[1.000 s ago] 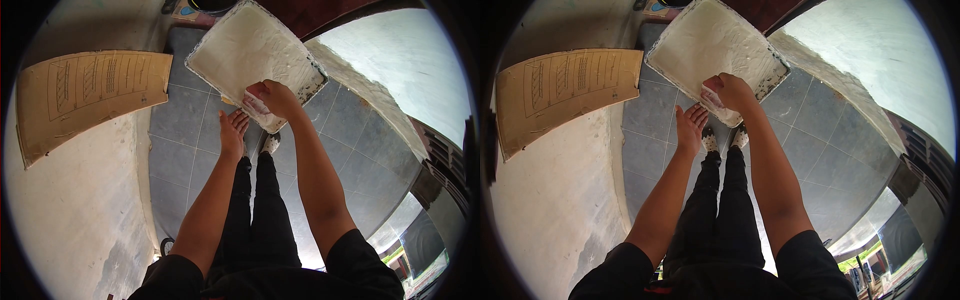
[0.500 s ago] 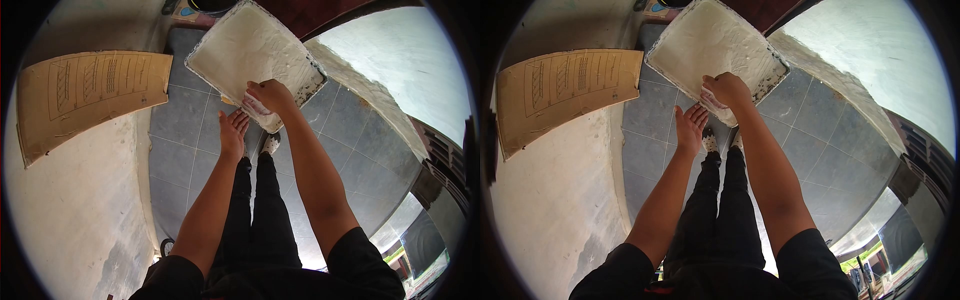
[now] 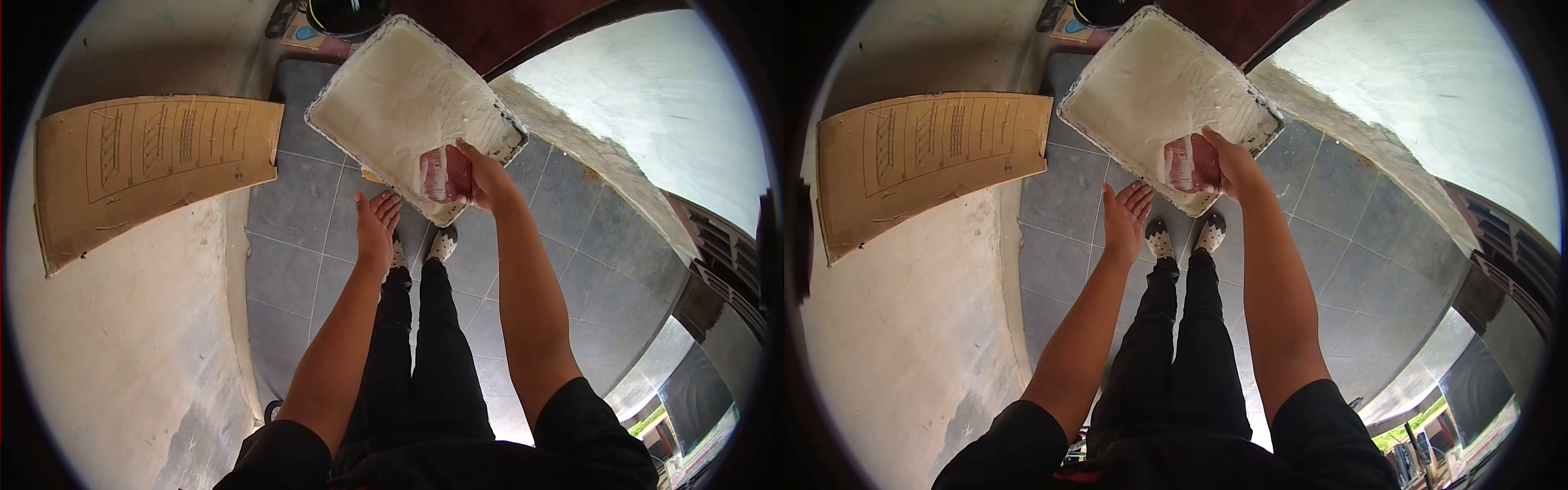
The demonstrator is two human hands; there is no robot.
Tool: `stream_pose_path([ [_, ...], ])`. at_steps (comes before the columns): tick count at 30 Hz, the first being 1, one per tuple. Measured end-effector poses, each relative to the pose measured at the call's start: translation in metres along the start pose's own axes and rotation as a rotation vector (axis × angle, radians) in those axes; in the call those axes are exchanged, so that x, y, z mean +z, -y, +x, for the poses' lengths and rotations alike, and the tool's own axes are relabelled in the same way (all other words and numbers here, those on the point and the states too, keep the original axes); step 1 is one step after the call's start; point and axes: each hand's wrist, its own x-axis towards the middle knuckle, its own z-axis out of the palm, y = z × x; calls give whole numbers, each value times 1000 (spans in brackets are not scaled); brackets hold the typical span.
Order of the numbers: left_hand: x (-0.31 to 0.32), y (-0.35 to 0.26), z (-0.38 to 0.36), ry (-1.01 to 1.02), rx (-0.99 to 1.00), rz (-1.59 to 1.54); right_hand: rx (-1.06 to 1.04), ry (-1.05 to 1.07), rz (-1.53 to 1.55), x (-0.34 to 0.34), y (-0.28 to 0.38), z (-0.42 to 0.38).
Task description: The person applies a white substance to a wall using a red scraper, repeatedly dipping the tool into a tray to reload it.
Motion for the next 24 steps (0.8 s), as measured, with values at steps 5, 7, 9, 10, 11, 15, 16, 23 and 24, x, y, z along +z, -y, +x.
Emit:
stream_pose_path([
  [5,8,-14,-30,-146,77,62,32,144,313,-19,-16,-30],
  [7,12,-22,-48,-106,108,56,-7,200,399,-19,-16,-52],
  [9,22,-36,-70,-61,150,53,-43,299,519,-14,-13,-80],
  [10,31,-44,-83,-20,176,44,-85,310,517,-11,-8,-98],
  [11,41,-51,-96,23,202,35,-89,319,552,-8,-3,-118],
  [15,90,-84,-150,195,317,41,-214,258,705,6,19,-203],
  [16,103,-91,-162,229,340,43,-256,267,708,7,24,-226],
  [23,207,-136,-236,576,563,28,-481,378,781,-22,53,-340],
  [24,221,-139,-248,624,537,-13,-510,364,776,-28,57,-355],
])
